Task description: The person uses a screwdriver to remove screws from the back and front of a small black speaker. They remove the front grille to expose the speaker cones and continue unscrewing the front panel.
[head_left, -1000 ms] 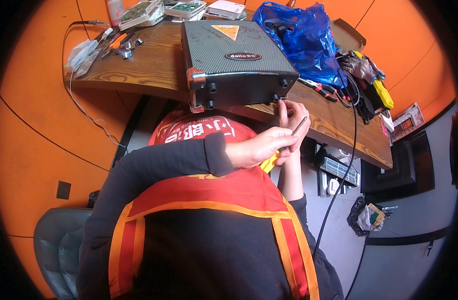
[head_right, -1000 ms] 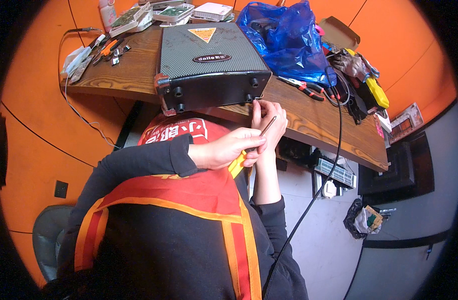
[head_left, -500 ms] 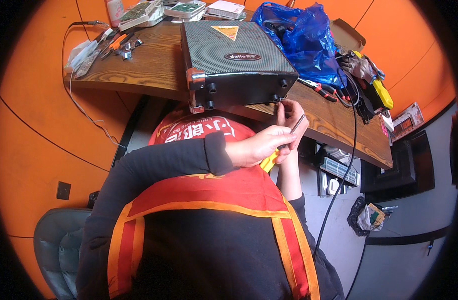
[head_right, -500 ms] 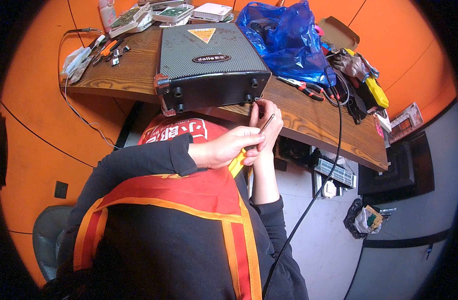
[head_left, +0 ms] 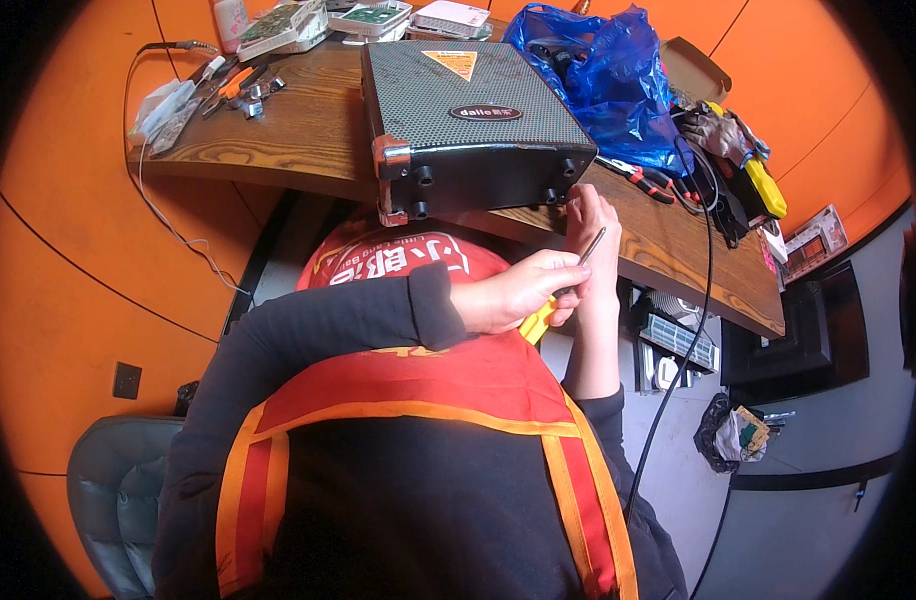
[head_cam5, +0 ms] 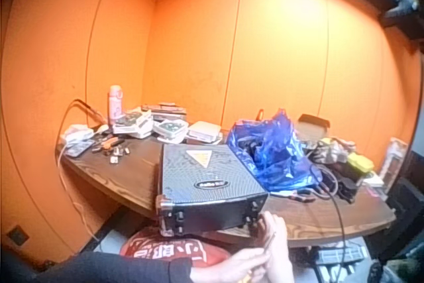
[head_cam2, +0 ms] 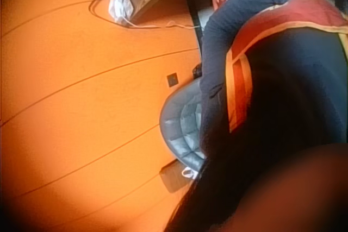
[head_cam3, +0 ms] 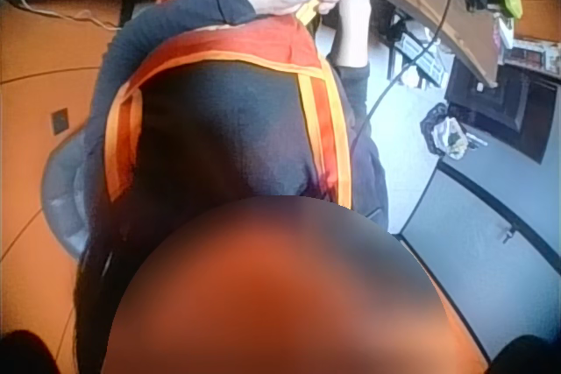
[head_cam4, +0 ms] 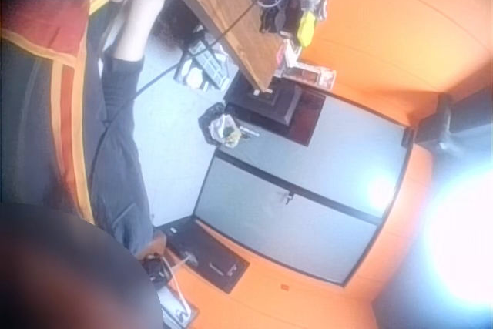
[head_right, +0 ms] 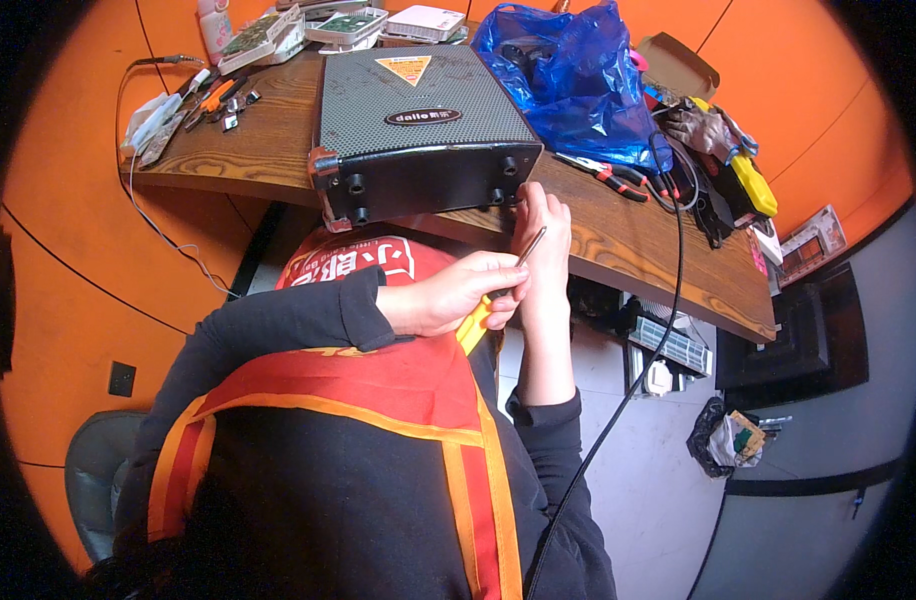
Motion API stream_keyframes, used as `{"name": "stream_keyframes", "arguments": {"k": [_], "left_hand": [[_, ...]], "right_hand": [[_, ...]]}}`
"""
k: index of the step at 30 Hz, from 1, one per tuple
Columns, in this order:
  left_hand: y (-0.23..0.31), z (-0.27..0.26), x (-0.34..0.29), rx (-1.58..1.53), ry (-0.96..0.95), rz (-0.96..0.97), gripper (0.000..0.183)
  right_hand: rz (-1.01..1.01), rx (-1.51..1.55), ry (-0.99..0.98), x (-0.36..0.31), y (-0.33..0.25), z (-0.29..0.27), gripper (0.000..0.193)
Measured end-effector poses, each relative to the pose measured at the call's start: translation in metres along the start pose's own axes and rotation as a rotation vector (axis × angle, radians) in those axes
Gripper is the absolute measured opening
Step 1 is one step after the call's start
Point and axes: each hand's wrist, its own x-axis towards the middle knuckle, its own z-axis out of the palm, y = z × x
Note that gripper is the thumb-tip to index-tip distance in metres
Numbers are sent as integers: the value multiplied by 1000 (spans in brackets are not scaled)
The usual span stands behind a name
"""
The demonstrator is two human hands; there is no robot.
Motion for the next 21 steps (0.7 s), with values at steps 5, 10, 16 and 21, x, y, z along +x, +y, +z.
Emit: {"name": "stream_keyframes", "arguments": {"k": [5,10,16,21], "left_hand": [[-1,0,1,-7,24,-16,27],[-1,-1,2,-5,32,-35,27],[2,-1,-2,-108,104,-1,25],[10,2,-2,-25,304,75,23]], "right_hand": [[-80,-18,-61,12,8,-11,17],[-72,25,-170,15,11,-18,19],[-14,51,-136,5,11,-42,17],[84,302,47,-23,-3,-75,10]]}}
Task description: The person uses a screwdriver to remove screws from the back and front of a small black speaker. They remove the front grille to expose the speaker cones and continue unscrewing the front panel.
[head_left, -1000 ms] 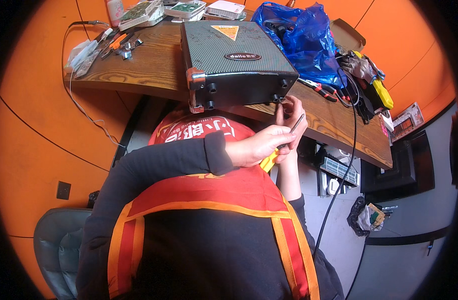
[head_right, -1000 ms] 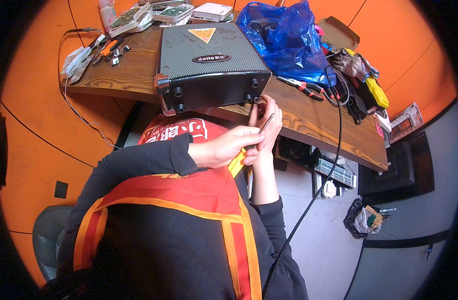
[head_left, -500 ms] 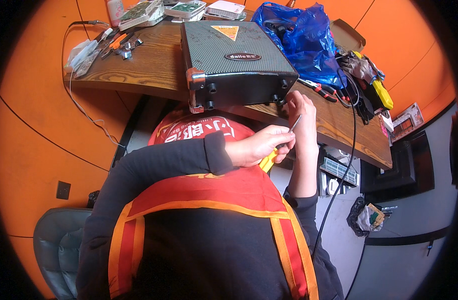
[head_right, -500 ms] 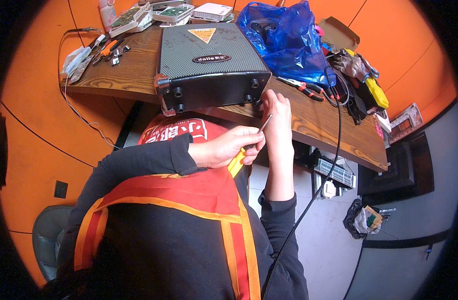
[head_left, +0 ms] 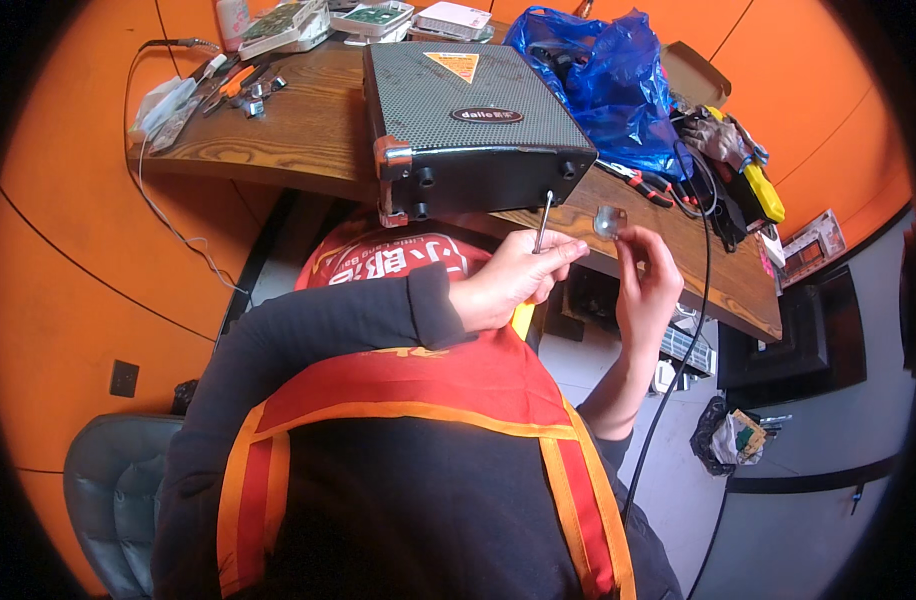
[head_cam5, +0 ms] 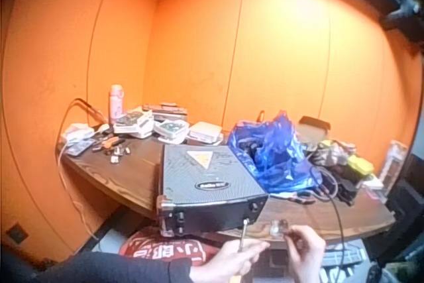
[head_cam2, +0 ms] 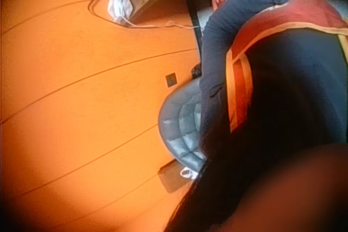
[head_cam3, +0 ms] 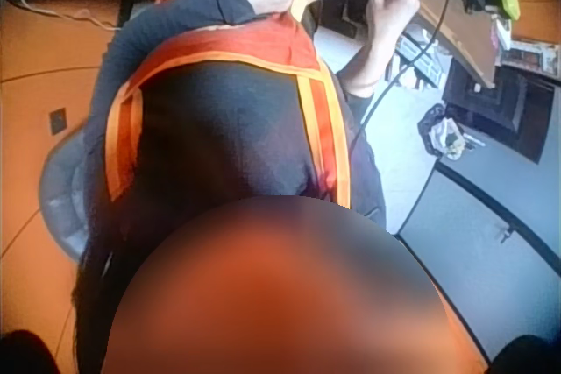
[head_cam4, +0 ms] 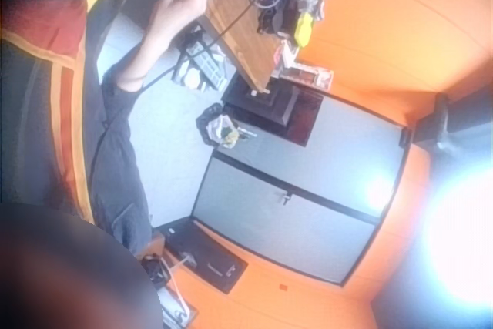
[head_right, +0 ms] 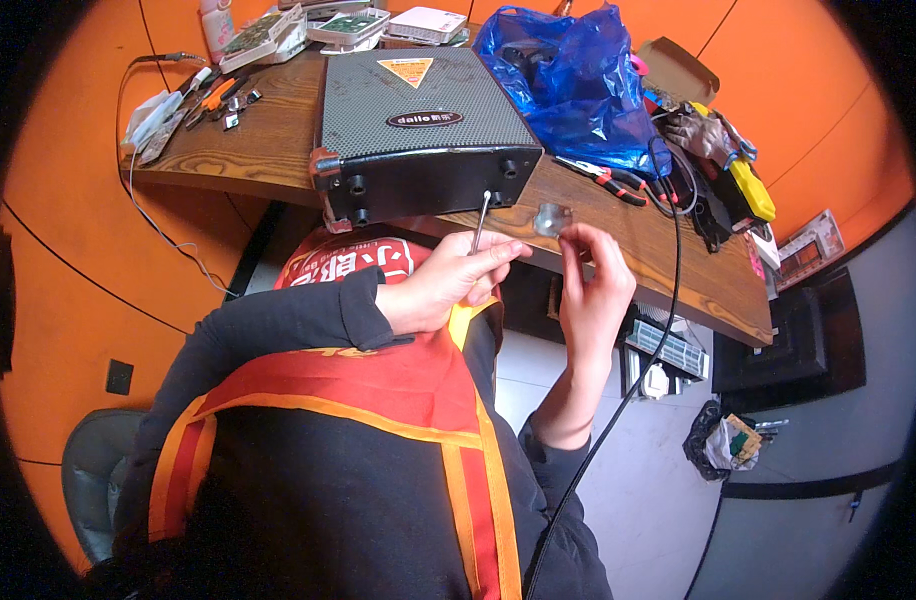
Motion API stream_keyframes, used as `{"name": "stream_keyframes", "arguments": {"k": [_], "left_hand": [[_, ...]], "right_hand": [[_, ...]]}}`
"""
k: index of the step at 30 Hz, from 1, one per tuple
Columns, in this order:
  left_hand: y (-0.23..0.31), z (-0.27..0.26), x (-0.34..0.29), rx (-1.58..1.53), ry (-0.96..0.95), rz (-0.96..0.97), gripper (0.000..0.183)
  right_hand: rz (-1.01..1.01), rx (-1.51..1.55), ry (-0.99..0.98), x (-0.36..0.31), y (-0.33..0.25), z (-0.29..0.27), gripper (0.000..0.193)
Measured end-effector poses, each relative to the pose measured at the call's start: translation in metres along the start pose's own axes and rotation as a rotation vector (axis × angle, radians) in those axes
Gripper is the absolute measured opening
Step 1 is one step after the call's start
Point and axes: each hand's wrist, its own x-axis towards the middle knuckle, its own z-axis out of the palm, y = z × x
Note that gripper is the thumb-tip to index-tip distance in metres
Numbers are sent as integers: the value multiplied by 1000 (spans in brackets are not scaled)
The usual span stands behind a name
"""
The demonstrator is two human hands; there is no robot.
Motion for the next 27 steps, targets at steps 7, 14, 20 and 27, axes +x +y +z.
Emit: {"name": "stream_keyframes", "arguments": {"k": [7,14,20,27], "left_hand": [[2,1,0,17,-152,122,30],[1,2,1,26,-99,93,33],[1,3,1,36,-102,43,34],[-2,1,3,-5,-147,25,34]], "right_hand": [[52,242,-37,-18,-21,-4,11],[87,256,144,-16,-29,-9,15],[-217,-93,-61,-8,-33,-14,19],[-280,-139,-98,-8,-36,-14,24]]}}
